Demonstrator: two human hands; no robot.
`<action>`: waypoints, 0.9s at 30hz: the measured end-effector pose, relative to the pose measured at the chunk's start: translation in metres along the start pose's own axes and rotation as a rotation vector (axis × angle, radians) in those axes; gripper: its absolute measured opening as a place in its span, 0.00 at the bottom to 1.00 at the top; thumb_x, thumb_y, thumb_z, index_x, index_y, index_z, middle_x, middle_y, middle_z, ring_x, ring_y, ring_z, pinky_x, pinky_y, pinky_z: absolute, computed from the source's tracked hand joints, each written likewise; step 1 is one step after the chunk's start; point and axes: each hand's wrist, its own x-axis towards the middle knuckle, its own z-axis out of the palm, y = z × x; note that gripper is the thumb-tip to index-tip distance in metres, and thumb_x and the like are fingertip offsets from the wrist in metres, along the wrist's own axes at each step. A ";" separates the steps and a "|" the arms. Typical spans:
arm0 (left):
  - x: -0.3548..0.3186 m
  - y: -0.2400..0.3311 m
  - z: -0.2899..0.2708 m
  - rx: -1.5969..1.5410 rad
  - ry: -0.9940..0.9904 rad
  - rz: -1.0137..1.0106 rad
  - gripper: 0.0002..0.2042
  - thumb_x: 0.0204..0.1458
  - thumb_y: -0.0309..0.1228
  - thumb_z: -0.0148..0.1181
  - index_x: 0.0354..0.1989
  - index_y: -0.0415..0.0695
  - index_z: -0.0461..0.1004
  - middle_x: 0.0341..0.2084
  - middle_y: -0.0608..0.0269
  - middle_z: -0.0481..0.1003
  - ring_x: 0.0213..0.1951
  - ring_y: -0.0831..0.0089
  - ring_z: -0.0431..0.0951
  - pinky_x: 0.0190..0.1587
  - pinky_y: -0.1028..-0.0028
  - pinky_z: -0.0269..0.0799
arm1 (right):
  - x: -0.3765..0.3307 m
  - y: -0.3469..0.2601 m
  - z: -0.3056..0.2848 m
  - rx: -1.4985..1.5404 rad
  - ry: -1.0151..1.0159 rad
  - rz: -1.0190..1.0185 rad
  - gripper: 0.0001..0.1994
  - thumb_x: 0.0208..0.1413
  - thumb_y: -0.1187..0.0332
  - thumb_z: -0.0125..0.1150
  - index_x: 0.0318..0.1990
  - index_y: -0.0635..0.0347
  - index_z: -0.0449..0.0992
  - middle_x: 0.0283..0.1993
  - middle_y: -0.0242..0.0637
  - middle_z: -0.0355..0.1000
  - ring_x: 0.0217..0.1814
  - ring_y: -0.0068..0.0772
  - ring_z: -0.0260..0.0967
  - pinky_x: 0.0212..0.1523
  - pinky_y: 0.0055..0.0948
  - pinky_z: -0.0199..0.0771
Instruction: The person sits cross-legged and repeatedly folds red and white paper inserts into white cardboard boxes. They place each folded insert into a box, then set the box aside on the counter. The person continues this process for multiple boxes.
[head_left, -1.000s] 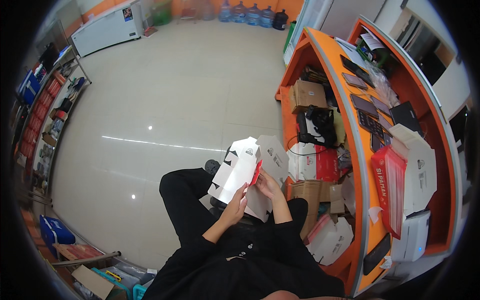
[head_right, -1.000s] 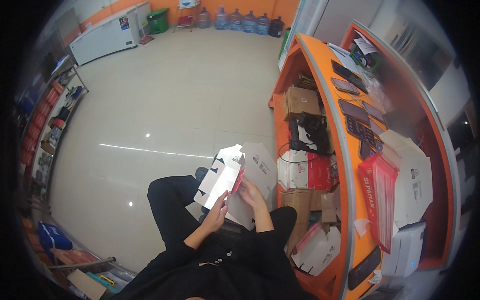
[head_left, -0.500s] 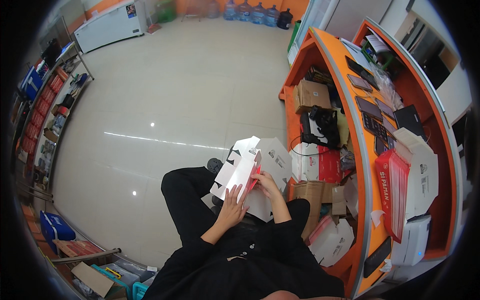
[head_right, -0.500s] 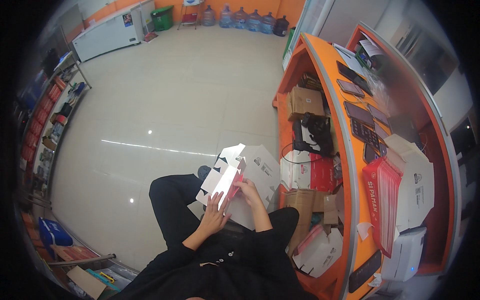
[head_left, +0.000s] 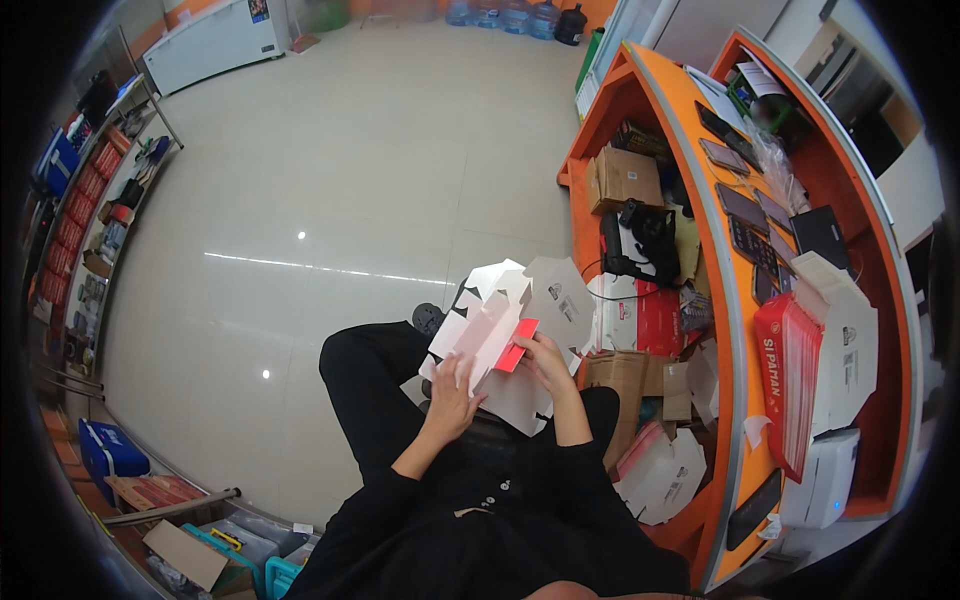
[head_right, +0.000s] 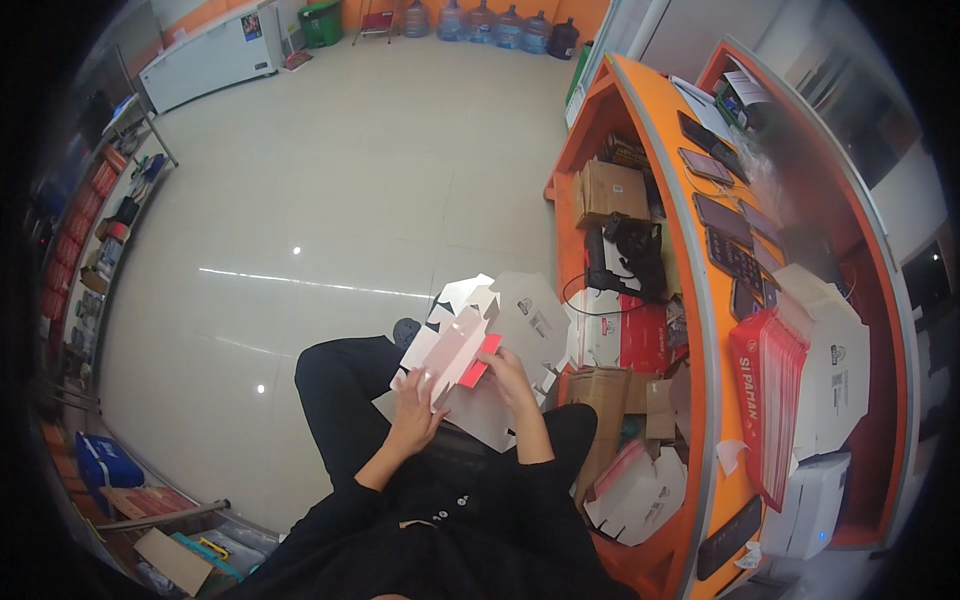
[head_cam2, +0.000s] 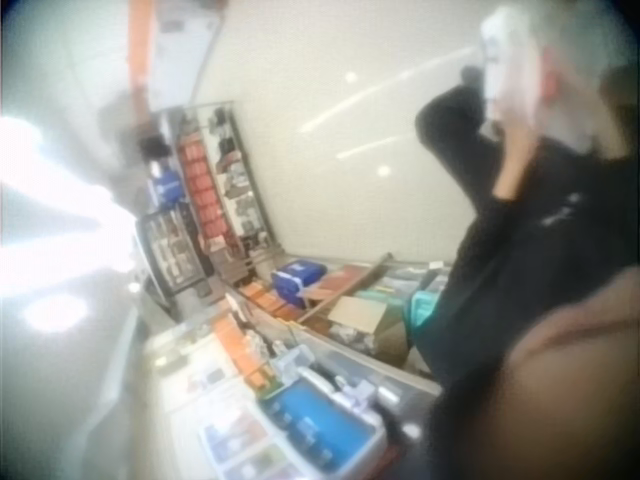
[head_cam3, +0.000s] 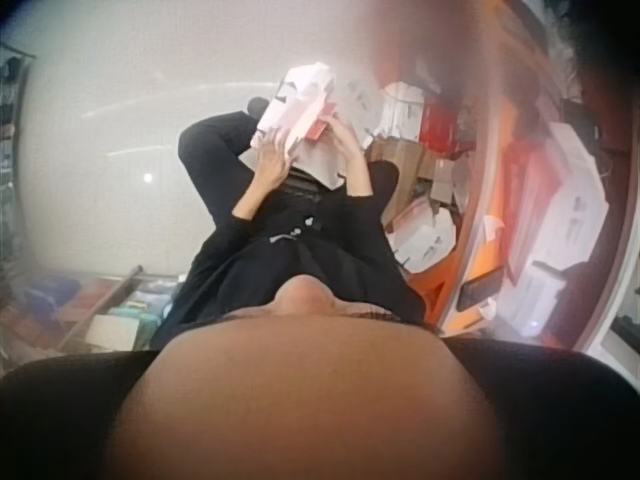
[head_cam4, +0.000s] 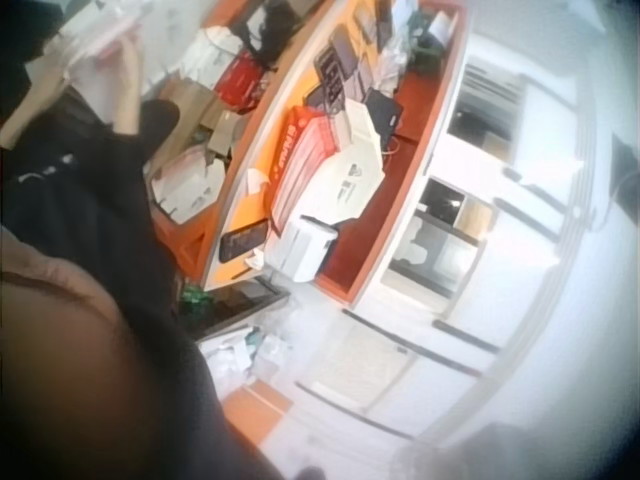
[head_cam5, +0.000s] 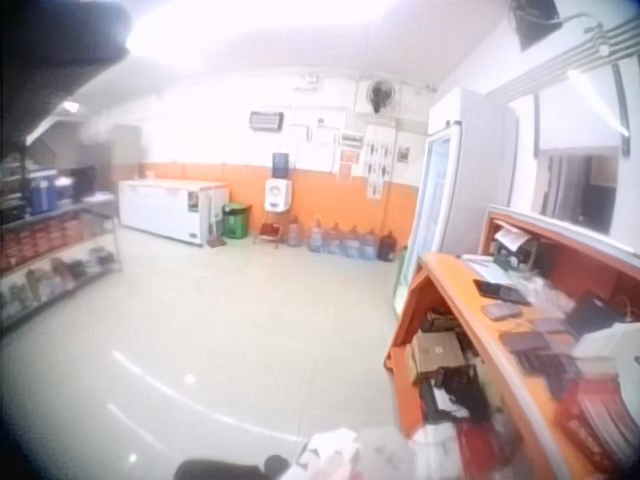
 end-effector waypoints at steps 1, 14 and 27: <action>-0.002 0.002 -0.002 -0.181 -0.068 -0.023 0.28 0.53 0.32 0.54 0.62 0.41 0.54 0.60 0.46 0.54 0.61 0.49 0.56 0.61 0.53 0.51 | -0.003 -0.001 0.000 -0.015 -0.004 -0.013 0.14 0.54 0.69 0.58 0.47 0.63 0.69 0.42 0.37 0.72 0.43 0.28 0.71 0.46 0.29 0.72; 0.042 0.049 -0.037 -0.439 -0.005 0.081 0.21 0.58 0.32 0.47 0.60 0.46 0.63 0.58 0.50 0.59 0.57 0.49 0.60 0.59 0.60 0.57 | -0.061 -0.009 0.033 -0.165 0.098 -0.410 0.11 0.56 0.71 0.58 0.45 0.63 0.70 0.38 0.34 0.74 0.35 0.21 0.72 0.35 0.21 0.73; 0.044 0.027 -0.062 -0.821 -0.434 -0.184 0.34 0.34 0.32 0.74 0.53 0.39 0.66 0.45 0.55 0.72 0.48 0.67 0.72 0.50 0.70 0.67 | -0.092 -0.008 0.028 -0.347 -0.230 -0.514 0.18 0.61 0.59 0.49 0.48 0.66 0.71 0.46 0.35 0.69 0.48 0.25 0.66 0.50 0.27 0.64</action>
